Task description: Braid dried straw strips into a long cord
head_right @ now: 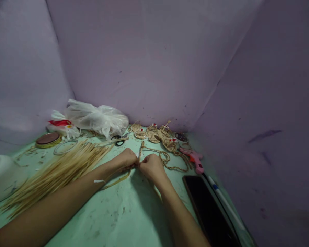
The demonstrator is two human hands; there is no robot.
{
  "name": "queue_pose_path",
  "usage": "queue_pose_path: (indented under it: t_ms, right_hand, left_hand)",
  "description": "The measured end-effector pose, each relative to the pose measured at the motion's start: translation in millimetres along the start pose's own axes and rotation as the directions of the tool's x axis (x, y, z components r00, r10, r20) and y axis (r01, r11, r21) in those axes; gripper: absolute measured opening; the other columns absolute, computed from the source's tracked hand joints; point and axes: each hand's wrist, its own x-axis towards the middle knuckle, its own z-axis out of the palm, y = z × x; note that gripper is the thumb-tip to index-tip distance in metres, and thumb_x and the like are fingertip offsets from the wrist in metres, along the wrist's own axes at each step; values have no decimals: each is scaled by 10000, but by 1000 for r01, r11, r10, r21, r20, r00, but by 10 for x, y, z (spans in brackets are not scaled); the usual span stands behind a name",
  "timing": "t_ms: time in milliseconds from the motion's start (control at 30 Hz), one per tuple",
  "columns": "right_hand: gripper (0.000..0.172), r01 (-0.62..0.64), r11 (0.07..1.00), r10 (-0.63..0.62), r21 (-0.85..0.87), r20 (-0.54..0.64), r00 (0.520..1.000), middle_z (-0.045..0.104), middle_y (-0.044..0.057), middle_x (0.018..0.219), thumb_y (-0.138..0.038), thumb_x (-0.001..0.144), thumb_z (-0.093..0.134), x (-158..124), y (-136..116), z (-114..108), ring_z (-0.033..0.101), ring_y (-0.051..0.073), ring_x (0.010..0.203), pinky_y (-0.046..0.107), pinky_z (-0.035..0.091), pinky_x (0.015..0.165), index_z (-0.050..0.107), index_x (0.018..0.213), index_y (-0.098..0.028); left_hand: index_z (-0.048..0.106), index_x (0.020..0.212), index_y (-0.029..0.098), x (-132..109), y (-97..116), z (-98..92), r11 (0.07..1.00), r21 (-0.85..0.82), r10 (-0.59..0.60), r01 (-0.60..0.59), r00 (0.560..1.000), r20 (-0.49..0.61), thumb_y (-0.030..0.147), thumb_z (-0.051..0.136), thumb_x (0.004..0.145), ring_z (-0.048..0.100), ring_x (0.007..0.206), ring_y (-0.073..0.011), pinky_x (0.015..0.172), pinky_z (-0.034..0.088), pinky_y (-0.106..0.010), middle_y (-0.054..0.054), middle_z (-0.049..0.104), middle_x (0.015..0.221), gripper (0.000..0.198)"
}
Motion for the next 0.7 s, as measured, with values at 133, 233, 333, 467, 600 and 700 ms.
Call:
queue_pose_path:
  t_ms: [133, 233, 333, 467, 600, 700]
  right_hand:
    - [213, 39, 999, -39, 8, -24, 999, 608, 70, 501, -204, 630, 469, -103, -111, 35, 506, 115, 466, 208, 265, 443, 658, 558, -138]
    - [207, 89, 995, -93, -47, -94, 991, 632, 73, 561, -187, 632, 475, -184, -190, 60, 508, 117, 494, 216, 260, 459, 677, 606, -153]
    - [179, 119, 990, -122, -74, -43, 992, 627, 59, 563, -172, 610, 500, -202, -194, 38, 497, 118, 503, 220, 253, 461, 679, 608, -166]
    - [144, 77, 992, -75, 103, -25, 997, 600, 38, 548, -223, 626, 531, -95, -83, -86, 487, 113, 500, 209, 276, 458, 659, 621, -156]
    - [126, -73, 827, 52, 557, 53, 997, 584, 34, 572, -190, 680, 492, 17, -12, -101, 498, 97, 504, 196, 360, 493, 599, 652, -129]
    - [139, -259, 608, 2, 751, 325, 946, 538, 22, 512, -154, 695, 454, 49, -12, 3, 458, 76, 431, 184, 354, 429, 554, 605, -119]
  left_hand:
    - [417, 408, 140, 22, -7, -54, 996, -76, -45, 55, 991, 129, 152, 476, 538, 300, 287, -52, 337, 187, -189, 31, 368, 321, 144]
    - [440, 425, 131, 58, -33, -128, 992, -124, -1, 30, 973, 232, 179, 512, 526, 306, 292, -41, 330, 179, -176, 33, 394, 348, 132]
    - [406, 399, 140, 103, -71, -174, 998, -67, 5, 11, 972, 233, 153, 531, 486, 280, 280, -39, 321, 149, -181, 45, 360, 318, 154]
    - [421, 408, 139, 125, -95, -199, 997, -50, 68, -58, 966, 248, 171, 542, 490, 262, 288, -35, 325, 125, -185, 53, 340, 319, 150]
    - [429, 431, 138, 92, -74, -229, 997, -75, 54, -35, 960, 273, 205, 552, 495, 257, 305, -28, 334, 123, -175, 58, 334, 339, 154]
    - [454, 446, 138, 72, -61, -244, 999, -27, 27, -20, 955, 294, 209, 528, 501, 244, 298, -33, 333, 125, -176, 57, 326, 328, 116]
